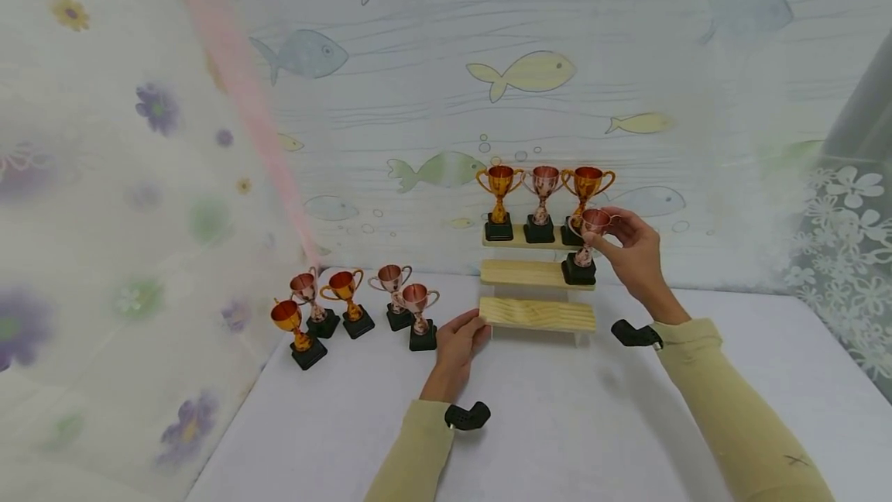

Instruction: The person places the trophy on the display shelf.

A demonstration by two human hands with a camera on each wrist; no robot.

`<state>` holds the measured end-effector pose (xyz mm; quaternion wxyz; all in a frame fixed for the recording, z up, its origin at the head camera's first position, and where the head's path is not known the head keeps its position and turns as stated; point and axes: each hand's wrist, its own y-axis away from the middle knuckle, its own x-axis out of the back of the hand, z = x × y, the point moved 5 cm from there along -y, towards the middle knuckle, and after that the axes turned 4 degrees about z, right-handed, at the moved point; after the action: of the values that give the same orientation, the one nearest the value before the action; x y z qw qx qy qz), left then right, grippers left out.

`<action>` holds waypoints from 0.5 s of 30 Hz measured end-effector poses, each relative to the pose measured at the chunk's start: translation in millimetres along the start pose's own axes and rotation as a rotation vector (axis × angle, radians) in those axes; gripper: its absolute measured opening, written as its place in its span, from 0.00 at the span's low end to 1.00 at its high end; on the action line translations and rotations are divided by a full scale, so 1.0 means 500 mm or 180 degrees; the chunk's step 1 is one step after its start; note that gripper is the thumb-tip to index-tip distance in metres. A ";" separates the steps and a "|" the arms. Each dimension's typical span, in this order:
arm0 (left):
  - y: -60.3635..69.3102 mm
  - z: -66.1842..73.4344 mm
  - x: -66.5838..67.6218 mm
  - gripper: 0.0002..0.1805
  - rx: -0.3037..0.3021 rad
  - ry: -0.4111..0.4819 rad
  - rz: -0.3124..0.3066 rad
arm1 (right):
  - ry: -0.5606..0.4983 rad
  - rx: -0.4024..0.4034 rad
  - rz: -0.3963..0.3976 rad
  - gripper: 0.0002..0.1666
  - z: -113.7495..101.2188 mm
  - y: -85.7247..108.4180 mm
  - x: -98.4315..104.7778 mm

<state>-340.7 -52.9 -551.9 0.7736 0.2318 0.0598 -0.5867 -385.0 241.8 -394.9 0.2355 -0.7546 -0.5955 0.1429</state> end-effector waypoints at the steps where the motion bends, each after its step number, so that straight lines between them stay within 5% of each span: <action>1: 0.000 -0.001 0.000 0.18 0.0001 0.0003 -0.0003 | -0.0004 0.0014 0.0016 0.27 0.000 0.000 -0.002; 15: 0.002 0.001 0.000 0.18 0.0017 0.0025 -0.0035 | -0.0104 0.0065 0.0191 0.28 0.003 0.002 -0.019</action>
<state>-340.0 -52.8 -551.3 0.7695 0.2358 0.0624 -0.5902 -387.5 233.1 -397.3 0.2291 -0.7673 -0.5749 0.1683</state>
